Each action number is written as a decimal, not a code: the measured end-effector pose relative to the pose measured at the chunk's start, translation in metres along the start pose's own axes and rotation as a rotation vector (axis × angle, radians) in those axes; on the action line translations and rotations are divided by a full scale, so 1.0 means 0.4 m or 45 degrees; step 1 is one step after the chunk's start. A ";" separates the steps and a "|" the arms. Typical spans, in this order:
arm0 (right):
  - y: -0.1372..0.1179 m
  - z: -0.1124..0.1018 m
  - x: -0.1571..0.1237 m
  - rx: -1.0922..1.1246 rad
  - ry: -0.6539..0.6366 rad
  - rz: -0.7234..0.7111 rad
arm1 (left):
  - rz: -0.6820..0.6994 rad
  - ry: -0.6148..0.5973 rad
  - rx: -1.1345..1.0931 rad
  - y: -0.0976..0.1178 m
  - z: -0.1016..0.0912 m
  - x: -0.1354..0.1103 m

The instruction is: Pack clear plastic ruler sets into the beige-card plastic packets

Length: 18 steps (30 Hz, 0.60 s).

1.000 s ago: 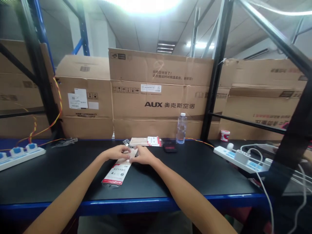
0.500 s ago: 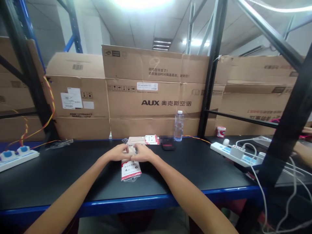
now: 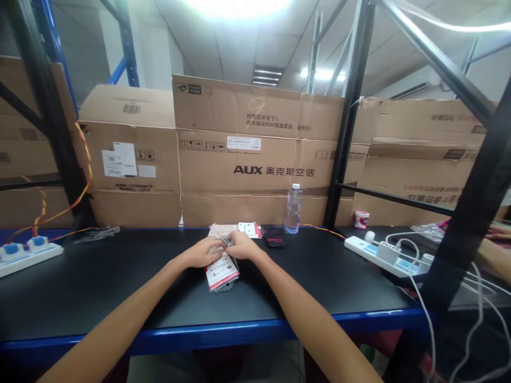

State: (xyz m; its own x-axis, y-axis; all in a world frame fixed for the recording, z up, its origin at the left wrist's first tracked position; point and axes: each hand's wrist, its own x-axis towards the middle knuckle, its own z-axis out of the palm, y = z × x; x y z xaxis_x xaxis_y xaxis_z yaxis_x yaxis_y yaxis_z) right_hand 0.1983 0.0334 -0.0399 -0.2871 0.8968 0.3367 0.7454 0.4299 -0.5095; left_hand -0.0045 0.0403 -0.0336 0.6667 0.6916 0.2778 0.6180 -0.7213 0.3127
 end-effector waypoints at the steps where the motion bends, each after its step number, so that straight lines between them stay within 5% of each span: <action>1: -0.002 -0.005 0.001 0.014 0.020 -0.001 | 0.060 0.015 -0.044 -0.003 0.002 0.001; 10: 0.029 -0.016 0.002 0.125 0.032 0.084 | 0.185 0.032 -0.022 0.010 0.016 0.001; 18: 0.039 -0.021 -0.004 0.145 0.103 0.015 | 0.061 0.048 0.200 0.032 0.039 0.004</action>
State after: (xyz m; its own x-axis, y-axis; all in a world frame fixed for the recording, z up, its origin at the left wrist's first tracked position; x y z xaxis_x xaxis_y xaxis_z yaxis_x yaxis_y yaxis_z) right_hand 0.2156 0.0377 -0.0417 -0.2261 0.8923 0.3907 0.6738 0.4329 -0.5988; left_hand 0.0109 0.0318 -0.0433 0.6827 0.6552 0.3235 0.6454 -0.7483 0.1534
